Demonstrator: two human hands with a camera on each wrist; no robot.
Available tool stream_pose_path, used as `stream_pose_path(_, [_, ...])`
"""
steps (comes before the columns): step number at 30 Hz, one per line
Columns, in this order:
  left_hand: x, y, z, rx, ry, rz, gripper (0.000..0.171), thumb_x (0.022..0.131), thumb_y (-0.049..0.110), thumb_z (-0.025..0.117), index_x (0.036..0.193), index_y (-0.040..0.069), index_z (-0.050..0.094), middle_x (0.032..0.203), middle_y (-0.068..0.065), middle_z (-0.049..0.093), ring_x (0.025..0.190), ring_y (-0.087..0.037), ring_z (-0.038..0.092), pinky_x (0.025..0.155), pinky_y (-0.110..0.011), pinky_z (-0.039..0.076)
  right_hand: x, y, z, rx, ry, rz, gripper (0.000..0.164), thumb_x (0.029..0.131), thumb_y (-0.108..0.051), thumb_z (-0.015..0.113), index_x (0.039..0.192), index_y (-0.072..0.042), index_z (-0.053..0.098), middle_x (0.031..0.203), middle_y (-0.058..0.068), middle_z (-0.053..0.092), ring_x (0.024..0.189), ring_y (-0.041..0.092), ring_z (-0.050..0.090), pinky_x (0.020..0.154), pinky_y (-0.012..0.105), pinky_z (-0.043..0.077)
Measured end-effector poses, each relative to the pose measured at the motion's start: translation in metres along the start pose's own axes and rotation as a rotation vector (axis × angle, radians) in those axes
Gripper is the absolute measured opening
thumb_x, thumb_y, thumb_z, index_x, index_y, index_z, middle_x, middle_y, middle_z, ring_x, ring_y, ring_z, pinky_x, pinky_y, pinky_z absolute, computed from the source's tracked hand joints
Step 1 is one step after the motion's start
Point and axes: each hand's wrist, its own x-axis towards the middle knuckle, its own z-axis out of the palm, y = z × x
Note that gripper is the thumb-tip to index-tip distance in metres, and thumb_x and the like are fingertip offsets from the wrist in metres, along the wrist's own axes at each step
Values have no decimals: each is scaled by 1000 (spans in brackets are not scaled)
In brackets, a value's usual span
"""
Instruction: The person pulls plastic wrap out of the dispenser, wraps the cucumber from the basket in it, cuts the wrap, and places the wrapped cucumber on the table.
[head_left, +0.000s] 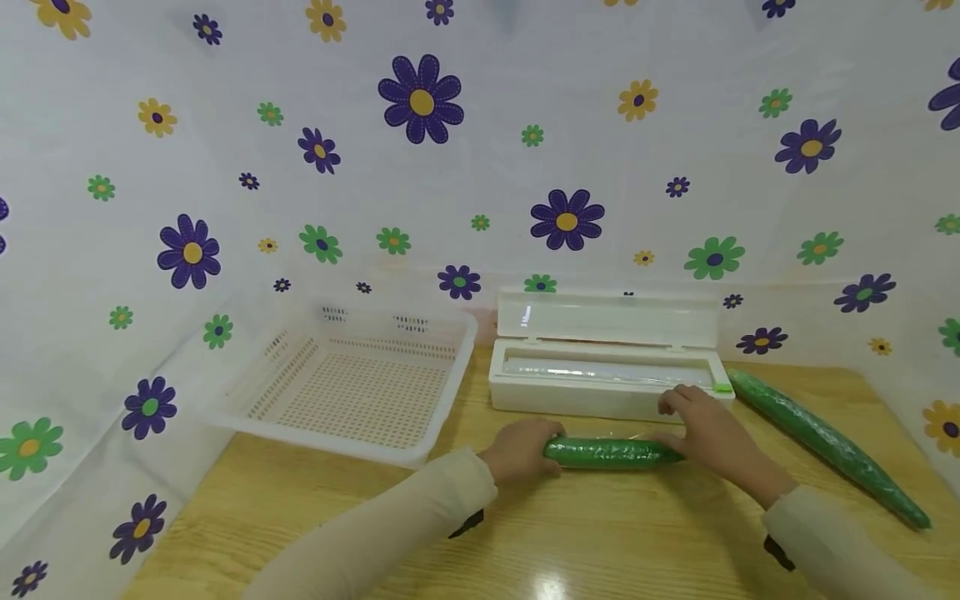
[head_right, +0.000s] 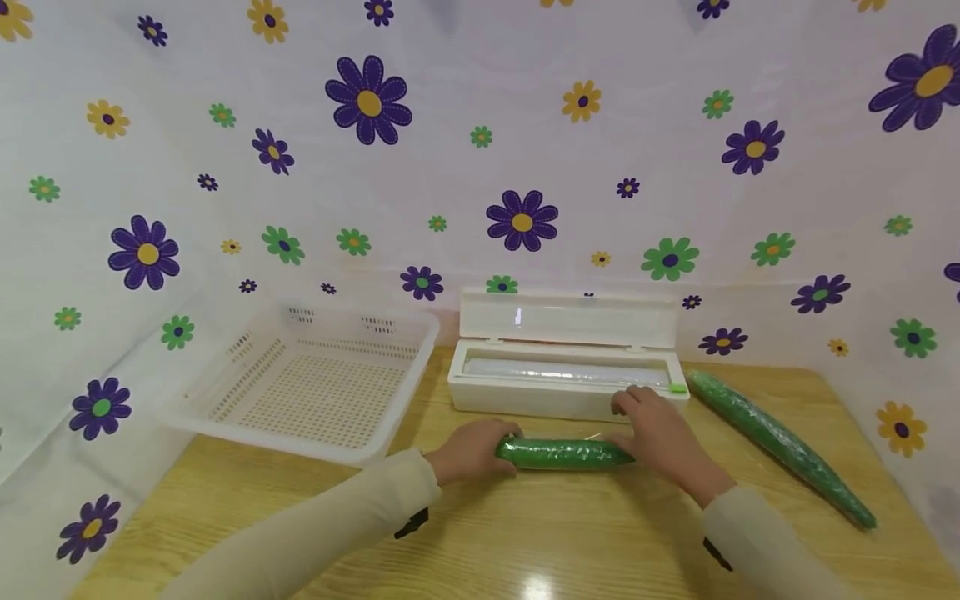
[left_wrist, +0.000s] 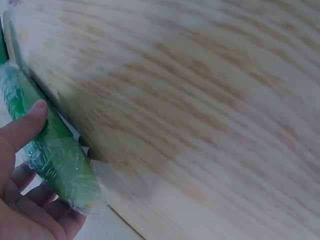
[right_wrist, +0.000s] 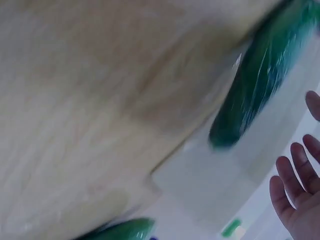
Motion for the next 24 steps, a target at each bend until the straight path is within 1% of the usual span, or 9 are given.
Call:
stream_pose_path(2, [0,0,-2,-5,-11,-4,44,74,33,78,113,17,63,111,2,68,98,-12,63,82,-26,50,1,9,-6,58,-47,42,34,71,-22,81,93,-5,61,87,6,62,80,21,59,70,39,51])
stream_pose_path(4, [-1,0,-3,-8,-19,-4,44,74,32,79,112,18,63,112,2,68,101,-12,63,84,-26,50,2,14,-8,95,-117,72,36,74,-24,79,99,-4,62,91,7,64,84,23,61,72,41,52])
stream_pose_path(6, [-1,-1,-4,-3,-24,0,45,74,32,79,113,18,63,114,1,67,102,-12,62,85,-26,50,2,15,-6,132,-176,98,38,77,-28,76,103,-3,62,94,8,66,85,24,63,73,42,52])
stream_pose_path(8, [-2,-1,-4,2,-20,6,45,73,32,79,113,18,63,114,1,67,102,-12,63,84,-26,50,4,13,-1,127,-194,99,37,79,-30,74,103,-4,63,94,8,68,85,24,64,73,41,53])
stream_pose_path(10, [-2,-1,-3,10,-12,8,46,73,32,79,113,18,63,114,1,67,102,-13,63,84,-26,51,5,10,6,91,-169,70,32,79,-28,73,100,-5,64,92,7,68,81,21,64,70,39,53])
stream_pose_path(13, [-2,0,-2,14,-1,11,47,72,32,80,113,18,63,114,1,67,102,-14,63,84,-27,51,6,5,13,-16,-95,-10,24,76,-24,76,91,-8,65,84,4,68,71,17,62,62,33,51])
stream_pose_path(16, [-2,0,0,15,6,14,48,73,32,79,115,17,63,114,0,67,102,-14,63,83,-27,52,7,3,11,-114,-42,-81,20,72,-17,79,82,-9,64,76,2,66,62,14,59,55,30,48])
stream_pose_path(20, [-2,0,1,16,10,22,48,73,32,79,116,17,63,113,0,68,101,-14,63,82,-27,52,8,3,-2,-175,-63,-90,15,72,-9,78,73,-10,63,67,1,63,54,13,55,49,28,45])
stream_pose_path(24, [-2,-2,0,10,4,17,47,73,31,79,116,17,63,113,0,68,102,-15,63,83,-28,52,12,4,-15,-140,-110,-78,15,75,-8,75,68,-12,62,63,-2,60,52,9,50,48,25,42])
